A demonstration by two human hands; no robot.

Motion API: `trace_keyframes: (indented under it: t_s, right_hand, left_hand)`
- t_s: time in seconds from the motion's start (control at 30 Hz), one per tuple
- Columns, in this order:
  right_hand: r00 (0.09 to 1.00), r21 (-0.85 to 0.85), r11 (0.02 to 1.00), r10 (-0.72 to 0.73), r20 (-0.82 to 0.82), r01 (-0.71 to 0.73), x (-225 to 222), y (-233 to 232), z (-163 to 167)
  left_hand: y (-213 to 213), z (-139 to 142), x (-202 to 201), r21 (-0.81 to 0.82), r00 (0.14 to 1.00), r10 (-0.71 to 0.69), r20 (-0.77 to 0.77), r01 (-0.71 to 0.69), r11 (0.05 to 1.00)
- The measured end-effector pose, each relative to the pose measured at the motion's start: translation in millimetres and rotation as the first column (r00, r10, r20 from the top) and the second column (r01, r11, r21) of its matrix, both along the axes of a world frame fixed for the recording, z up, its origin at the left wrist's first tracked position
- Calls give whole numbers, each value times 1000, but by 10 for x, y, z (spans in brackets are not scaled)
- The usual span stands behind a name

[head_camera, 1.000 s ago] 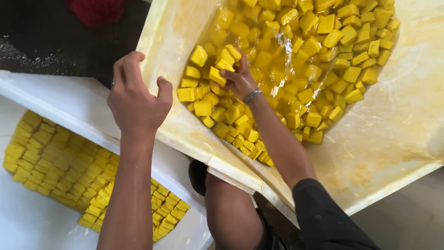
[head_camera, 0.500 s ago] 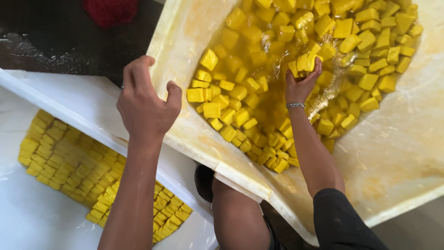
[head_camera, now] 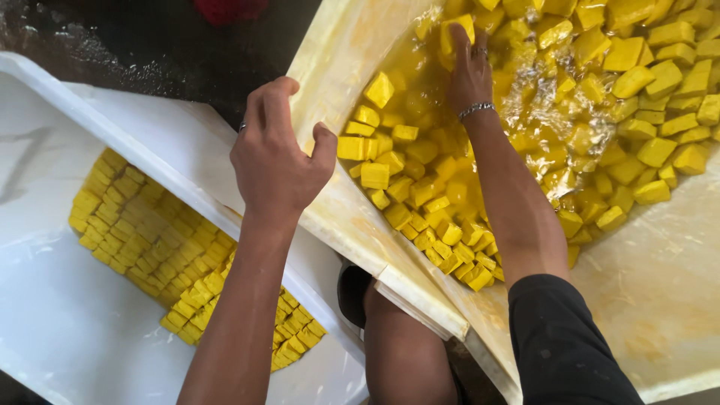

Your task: The person sits on the floor between two large plastic bins of yellow tofu blocks. They pick blocks one at a time from a bin of water and arrange them in tight rows in a second bin, occasionally turning or repositioning blocks to fit them neatly.

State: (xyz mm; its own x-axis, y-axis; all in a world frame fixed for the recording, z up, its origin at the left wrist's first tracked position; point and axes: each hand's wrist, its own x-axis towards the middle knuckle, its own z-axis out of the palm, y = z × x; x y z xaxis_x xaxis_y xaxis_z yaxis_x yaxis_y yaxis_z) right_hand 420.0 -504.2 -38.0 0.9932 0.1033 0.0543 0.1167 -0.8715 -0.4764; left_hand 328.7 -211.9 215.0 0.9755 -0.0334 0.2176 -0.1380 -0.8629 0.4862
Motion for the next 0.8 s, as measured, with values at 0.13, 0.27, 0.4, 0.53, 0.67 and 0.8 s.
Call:
trace_keyframes:
  t_s: [0.13,0.27,0.4,0.53,0.67,0.8]
  right_hand:
    - [989,81,997,22,-148,-10,-95,-48,-78]
    - [998,16,999,-46,44,45,34,-56,-197]
    - [990,-44,998,50,132,-45,125,-35,-254]
    - [998,-2,998,57,5,-57,153,-84,-222]
    - [993,539,834,-92,-71,116,186,-116,-109]
    - [980,947,255,-64,-186,196,97,-59,79]
  left_hand:
    - [4,4,-8,-11,1000,-5,3,5,1000]
    - [2,12,9,-20,1000,1,0,-1,1000]
    - [5,2,-6,-20,1000,-1,-5,1,1000]
    - [5,-12,-21,-25,1000,-3,-19,3,1000]
    - [-2,18,9,-13,1000,-7,-6,7,1000]
    - [-12,12,15,-13,1000,6,-23,-6,1000]
